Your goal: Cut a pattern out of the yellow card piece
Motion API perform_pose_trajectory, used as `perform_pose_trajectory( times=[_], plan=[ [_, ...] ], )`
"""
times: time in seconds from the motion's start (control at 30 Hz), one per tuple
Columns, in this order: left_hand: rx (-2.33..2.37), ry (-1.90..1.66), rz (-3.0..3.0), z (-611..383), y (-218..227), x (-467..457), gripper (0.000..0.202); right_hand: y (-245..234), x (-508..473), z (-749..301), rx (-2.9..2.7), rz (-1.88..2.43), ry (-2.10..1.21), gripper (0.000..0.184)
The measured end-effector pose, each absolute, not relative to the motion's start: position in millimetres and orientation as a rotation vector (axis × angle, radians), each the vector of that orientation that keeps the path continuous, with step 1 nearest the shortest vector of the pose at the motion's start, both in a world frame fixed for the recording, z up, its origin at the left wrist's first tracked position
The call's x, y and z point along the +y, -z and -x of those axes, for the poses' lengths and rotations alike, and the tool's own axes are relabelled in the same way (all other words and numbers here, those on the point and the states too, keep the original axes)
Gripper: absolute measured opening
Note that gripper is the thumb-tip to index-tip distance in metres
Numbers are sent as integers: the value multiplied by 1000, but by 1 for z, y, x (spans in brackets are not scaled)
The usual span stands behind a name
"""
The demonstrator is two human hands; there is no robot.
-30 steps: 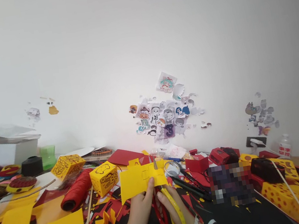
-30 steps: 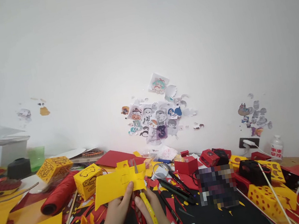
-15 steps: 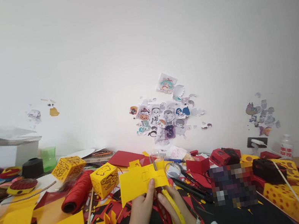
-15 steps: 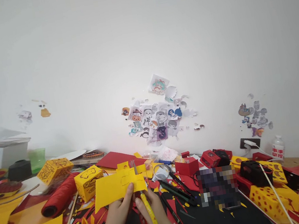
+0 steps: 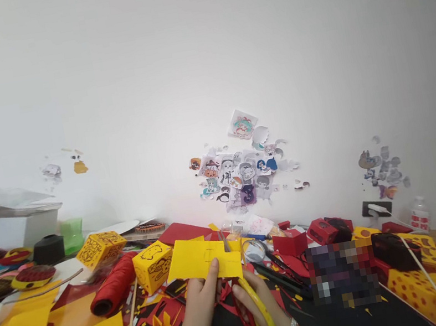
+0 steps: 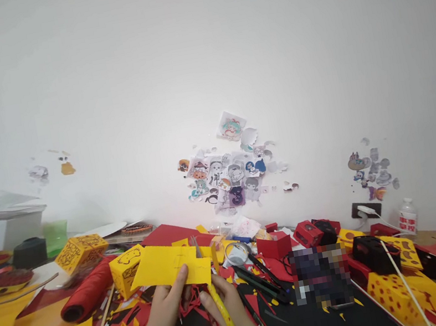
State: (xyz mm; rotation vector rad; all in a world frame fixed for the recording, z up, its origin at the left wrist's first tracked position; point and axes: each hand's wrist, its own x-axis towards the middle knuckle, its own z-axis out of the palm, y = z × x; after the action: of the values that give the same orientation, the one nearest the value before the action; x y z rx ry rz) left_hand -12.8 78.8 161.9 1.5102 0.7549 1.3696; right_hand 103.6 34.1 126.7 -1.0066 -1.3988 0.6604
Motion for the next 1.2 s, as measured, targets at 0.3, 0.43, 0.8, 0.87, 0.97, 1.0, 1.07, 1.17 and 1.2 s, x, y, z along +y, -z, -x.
perform_pose_trajectory(
  times=[0.3, 0.43, 0.8, 0.87, 0.97, 1.0, 1.07, 1.17, 1.2],
  plan=[
    [671, -1296, -1546, 26, -173, 92, 56, -123, 35, -111, -1418, 1061, -758, 46],
    [677, -1247, -1588, 32, -178, 98, 54, -122, 35, -115, -1413, 1053, -813, 54],
    [851, -1343, -1745, 45, -186, 116, 42, -129, 28, -123, -1528, 966, -913, 55],
    [835, -1336, -1698, 44, -186, 116, 35, -129, 29, -124, -1537, 985, -895, 56],
    [766, -1286, -1685, 42, -184, 115, 31, -130, 29, -123, -1538, 1013, -879, 57],
    [736, -1263, -1690, 41, -183, 115, 30, -131, 29, -123, -1534, 1024, -877, 57],
    [703, -1242, -1684, 38, -181, 113, 30, -132, 29, -122, -1525, 1044, -870, 57],
    [690, -1230, -1659, 35, -177, 112, 30, -133, 29, -121, -1523, 1054, -856, 56],
    [685, -1211, -1653, 35, -177, 112, 30, -133, 29, -121, -1521, 1053, -854, 55]
  ],
)
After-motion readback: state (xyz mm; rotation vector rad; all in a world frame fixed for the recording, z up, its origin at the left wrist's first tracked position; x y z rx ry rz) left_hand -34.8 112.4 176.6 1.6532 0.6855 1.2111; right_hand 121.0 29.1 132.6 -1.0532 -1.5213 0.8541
